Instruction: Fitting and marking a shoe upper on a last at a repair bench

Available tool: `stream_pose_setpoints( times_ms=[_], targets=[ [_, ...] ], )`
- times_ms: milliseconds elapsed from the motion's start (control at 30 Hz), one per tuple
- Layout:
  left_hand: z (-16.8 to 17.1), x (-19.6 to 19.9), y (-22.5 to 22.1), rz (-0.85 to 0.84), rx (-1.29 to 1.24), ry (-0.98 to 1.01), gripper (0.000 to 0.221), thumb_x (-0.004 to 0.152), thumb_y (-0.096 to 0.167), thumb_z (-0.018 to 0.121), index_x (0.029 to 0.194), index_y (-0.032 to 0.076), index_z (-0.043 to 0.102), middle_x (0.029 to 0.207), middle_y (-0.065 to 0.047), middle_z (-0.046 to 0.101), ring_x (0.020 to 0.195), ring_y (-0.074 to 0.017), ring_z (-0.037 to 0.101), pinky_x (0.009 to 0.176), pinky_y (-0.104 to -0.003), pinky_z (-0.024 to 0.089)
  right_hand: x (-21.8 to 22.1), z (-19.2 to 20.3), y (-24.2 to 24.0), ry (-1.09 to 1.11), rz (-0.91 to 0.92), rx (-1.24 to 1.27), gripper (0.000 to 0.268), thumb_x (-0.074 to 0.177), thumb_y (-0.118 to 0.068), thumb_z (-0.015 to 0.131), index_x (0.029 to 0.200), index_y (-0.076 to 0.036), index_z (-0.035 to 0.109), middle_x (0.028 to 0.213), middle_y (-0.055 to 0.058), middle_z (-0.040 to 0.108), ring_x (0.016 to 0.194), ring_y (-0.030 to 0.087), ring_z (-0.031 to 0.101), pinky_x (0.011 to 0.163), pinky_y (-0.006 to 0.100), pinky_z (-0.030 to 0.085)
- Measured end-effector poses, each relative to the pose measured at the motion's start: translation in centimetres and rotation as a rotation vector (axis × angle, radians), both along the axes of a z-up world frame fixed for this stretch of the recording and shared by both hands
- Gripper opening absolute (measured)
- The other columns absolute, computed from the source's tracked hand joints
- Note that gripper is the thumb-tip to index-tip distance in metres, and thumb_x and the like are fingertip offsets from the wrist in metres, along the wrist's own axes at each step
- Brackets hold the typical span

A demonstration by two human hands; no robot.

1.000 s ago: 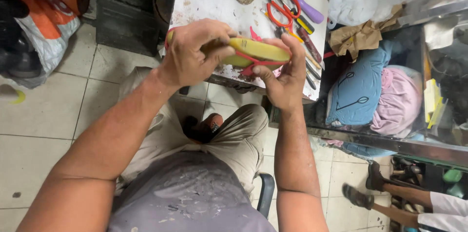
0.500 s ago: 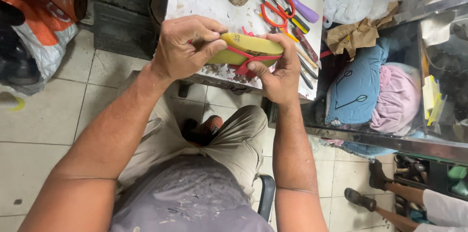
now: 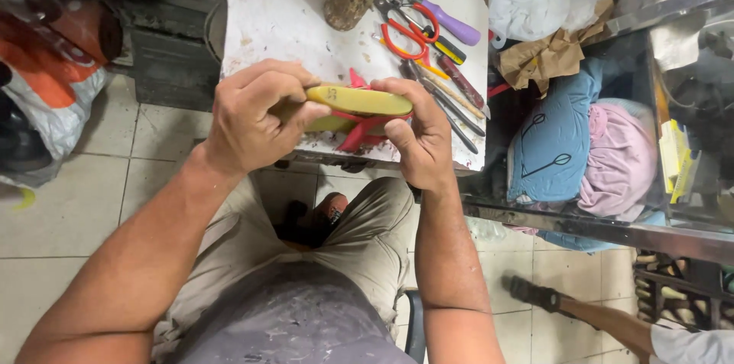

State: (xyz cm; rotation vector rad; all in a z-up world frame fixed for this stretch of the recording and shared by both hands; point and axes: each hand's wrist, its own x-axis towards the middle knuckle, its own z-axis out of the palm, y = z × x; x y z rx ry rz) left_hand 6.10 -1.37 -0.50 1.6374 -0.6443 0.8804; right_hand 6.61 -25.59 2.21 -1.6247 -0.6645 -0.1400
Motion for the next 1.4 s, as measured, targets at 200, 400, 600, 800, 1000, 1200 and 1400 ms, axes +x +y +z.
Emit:
stream_pose_setpoints(
  times_ms=[200, 400, 600, 800, 1000, 1200, 1400],
  targets=[
    [-0.2, 0.4, -0.4, -0.019, -0.009, 0.046, 0.028, 0.089, 0.019, 0.088, 0.100, -0.001, 0.073, 0.095, -0.016, 0.074, 0.088, -0.0332, 0.075, 0.089, -0.046, 0.064, 1.0, -2.2, 0.2, -0.178, -0.100, 0.007, 0.043, 0.101, -0.029, 0.066, 0.125, 0.007, 0.064, 0.114, 0.024, 0.067, 0.109, 0.035, 0.065, 0.099, 0.045, 0.050],
    [-0.9, 0.6, 0.3, -0.156, -0.093, 0.189, 0.027, 0.083, 0.007, 0.092, 0.097, -0.007, 0.075, 0.098, -0.024, 0.074, 0.094, -0.0366, 0.076, 0.093, -0.049, 0.062, 0.9, -2.7, 1.4, -0.271, -0.151, 0.108, 0.041, 0.105, -0.030, 0.060, 0.124, 0.006, 0.061, 0.115, 0.023, 0.068, 0.112, 0.037, 0.064, 0.102, 0.050, 0.050],
    [-1.1, 0.0, 0.4, -0.235, -0.079, 0.339, 0.035, 0.078, -0.001, 0.090, 0.102, -0.007, 0.065, 0.113, -0.032, 0.071, 0.109, -0.0400, 0.075, 0.097, -0.043, 0.065, 0.2, -3.0, 1.6, -0.270, -0.245, -0.023, 0.037, 0.114, -0.040, 0.044, 0.127, -0.007, 0.056, 0.125, 0.012, 0.068, 0.116, 0.032, 0.064, 0.106, 0.046, 0.053],
    [-1.6, -0.5, 0.3, -0.163, 0.045, 0.235, 0.038, 0.096, 0.015, 0.079, 0.116, -0.001, 0.051, 0.114, -0.022, 0.070, 0.111, -0.0360, 0.073, 0.117, -0.057, 0.059, 0.2, -3.8, 1.5, -0.259, -0.251, -0.001, 0.039, 0.114, -0.044, 0.045, 0.131, -0.011, 0.055, 0.125, 0.010, 0.066, 0.116, 0.031, 0.062, 0.109, 0.048, 0.052],
    [-1.9, -0.9, 0.8, -0.140, 0.095, 0.220, 0.032, 0.100, 0.006, 0.078, 0.114, -0.005, 0.051, 0.115, -0.033, 0.070, 0.114, -0.0403, 0.072, 0.125, -0.061, 0.053, -0.2, -3.8, 1.5, -0.257, -0.290, -0.047, 0.043, 0.115, -0.045, 0.041, 0.134, -0.009, 0.054, 0.128, 0.008, 0.065, 0.118, 0.030, 0.063, 0.110, 0.046, 0.054],
    [-1.3, -1.3, 0.9, -0.130, 0.158, 0.252, 0.035, 0.104, 0.008, 0.074, 0.111, -0.012, 0.047, 0.118, -0.040, 0.068, 0.115, -0.0488, 0.072, 0.127, -0.066, 0.052, -0.2, -4.4, 1.0, -0.237, -0.262, -0.044, 0.043, 0.115, -0.047, 0.043, 0.139, -0.012, 0.052, 0.132, 0.008, 0.063, 0.123, 0.029, 0.063, 0.113, 0.044, 0.056],
    [-3.2, -1.2, 0.6, -0.140, 0.137, 0.198, 0.035, 0.112, 0.008, 0.066, 0.128, -0.006, 0.038, 0.121, -0.035, 0.064, 0.121, -0.0409, 0.057, 0.126, -0.061, 0.047, 0.0, -5.1, 0.9, -0.234, -0.265, -0.013, 0.040, 0.113, -0.044, 0.047, 0.138, -0.013, 0.053, 0.133, 0.007, 0.062, 0.126, 0.029, 0.064, 0.114, 0.044, 0.056]
  ],
)
